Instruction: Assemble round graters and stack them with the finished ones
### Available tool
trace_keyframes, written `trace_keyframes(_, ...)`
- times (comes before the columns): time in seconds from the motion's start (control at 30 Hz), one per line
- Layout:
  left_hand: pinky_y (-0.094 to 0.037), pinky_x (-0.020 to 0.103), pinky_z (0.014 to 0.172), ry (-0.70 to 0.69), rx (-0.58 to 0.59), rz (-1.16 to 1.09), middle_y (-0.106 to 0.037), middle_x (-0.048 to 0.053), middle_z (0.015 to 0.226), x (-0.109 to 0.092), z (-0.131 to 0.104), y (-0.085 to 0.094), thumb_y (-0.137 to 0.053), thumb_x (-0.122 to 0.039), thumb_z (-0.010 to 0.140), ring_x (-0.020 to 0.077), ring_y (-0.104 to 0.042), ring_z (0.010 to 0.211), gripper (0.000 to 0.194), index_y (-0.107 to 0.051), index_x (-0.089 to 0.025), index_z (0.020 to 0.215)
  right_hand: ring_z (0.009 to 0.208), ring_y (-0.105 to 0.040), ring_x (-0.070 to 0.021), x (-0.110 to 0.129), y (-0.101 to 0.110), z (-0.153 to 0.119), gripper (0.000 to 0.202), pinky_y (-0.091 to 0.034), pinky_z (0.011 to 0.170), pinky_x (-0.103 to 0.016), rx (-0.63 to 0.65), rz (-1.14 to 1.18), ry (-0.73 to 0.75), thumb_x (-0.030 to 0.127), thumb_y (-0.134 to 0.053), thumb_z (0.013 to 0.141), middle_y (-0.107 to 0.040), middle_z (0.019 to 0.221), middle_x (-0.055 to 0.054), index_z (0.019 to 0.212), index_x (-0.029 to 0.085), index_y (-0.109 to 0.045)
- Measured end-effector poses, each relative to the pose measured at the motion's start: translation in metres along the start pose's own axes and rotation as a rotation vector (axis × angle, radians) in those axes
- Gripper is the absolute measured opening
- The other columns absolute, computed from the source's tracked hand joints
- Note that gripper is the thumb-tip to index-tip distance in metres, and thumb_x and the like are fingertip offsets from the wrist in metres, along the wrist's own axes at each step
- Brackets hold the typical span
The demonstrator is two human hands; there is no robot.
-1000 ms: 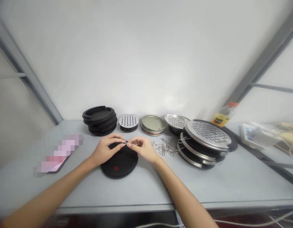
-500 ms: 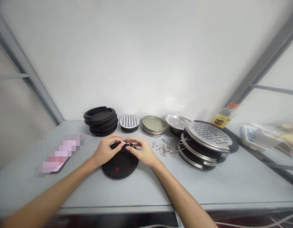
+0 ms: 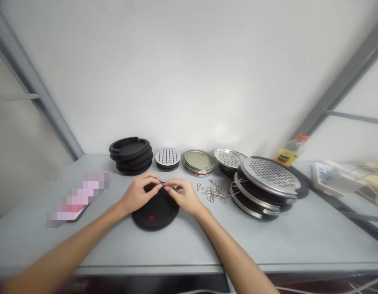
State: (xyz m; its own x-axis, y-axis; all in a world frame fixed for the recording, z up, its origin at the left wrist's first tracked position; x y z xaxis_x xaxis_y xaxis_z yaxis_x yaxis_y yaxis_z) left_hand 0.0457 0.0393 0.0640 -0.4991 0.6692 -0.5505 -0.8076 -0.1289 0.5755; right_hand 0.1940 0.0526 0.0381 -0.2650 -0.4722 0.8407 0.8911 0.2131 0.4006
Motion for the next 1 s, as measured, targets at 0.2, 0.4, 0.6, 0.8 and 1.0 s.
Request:
trace_keyframes(0.2, -0.051, 0.031, 0.083, 0.018, 0.013, 0.013, -0.067, 0.005, 0.093, 0.008, 0.001, 0.000, -0.061, -0.020, 0.085, 0.0174, -0.064, 0.087, 0.010, -0.069, -0.018, 0.080, 0.085, -0.065, -0.0178, 0.002, -0.001, -0.003, 0.017, -0.050, 0.077, -0.030, -0.009, -0.136, 0.068, 0.027, -0.056, 0.087, -0.073, 0.094, -0.005, 0.094, 0.020, -0.070)
trace_keyframes(0.4, -0.051, 0.028, 0.081, 0.058, 0.005, 0.020, -0.069, 0.004, 0.095, 0.020, 0.005, 0.005, -0.062, -0.024, 0.085, 0.0170, -0.065, 0.088, 0.011, -0.072, -0.020, 0.083, 0.088, -0.068, -0.0176, 0.002, -0.001, 0.008, 0.020, -0.051, 0.082, -0.030, -0.028, -0.273, 0.167, 0.022, -0.054, 0.089, -0.074, 0.097, -0.005, 0.101, 0.021, -0.070)
trace_keyframes(0.6, -0.051, 0.027, 0.076, 0.147, 0.034, 0.095, -0.069, 0.003, 0.093, 0.042, 0.006, 0.008, -0.059, -0.025, 0.086, 0.0169, -0.065, 0.086, 0.014, -0.073, -0.021, 0.085, 0.091, -0.070, -0.0189, 0.002, -0.006, 0.031, 0.022, -0.052, 0.083, -0.028, -0.085, -0.379, 0.159, 0.019, -0.055, 0.088, -0.075, 0.100, -0.003, 0.100, 0.024, -0.073)
trace_keyframes(0.8, -0.051, 0.028, 0.081, 0.199, 0.106, 0.158, -0.070, 0.004, 0.100, 0.050, 0.002, 0.004, -0.067, -0.036, 0.080, 0.0197, -0.066, 0.092, 0.023, -0.071, -0.021, 0.097, 0.092, -0.070, -0.0196, -0.010, -0.015, 0.026, 0.025, -0.052, 0.083, -0.029, -0.122, -0.515, 0.113, 0.016, -0.057, 0.085, -0.075, 0.100, -0.001, 0.100, 0.027, -0.073)
trace_keyframes(1.0, -0.048, 0.037, 0.093, 0.260, 0.169, 0.308, -0.069, 0.007, 0.114, 0.045, -0.004, -0.004, -0.070, -0.054, 0.073, 0.0277, -0.063, 0.105, 0.052, -0.068, -0.019, 0.112, 0.092, -0.071, -0.0192, -0.015, -0.011, 0.024, 0.024, -0.052, 0.084, -0.028, -0.112, -0.514, 0.083, 0.017, -0.057, 0.085, -0.075, 0.099, 0.000, 0.100, 0.027, -0.074)
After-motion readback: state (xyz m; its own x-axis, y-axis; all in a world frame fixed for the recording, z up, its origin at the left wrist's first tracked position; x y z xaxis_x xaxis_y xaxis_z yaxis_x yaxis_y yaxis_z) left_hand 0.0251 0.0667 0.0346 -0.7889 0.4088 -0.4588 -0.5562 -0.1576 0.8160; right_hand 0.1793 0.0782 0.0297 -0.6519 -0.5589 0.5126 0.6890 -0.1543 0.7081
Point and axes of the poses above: each hand's wrist, its own z-axis towards the middle knuckle, its own y-axis out of the back of the hand, x = y × z, the point moved 7 cm from there along z, towards the middle knuckle
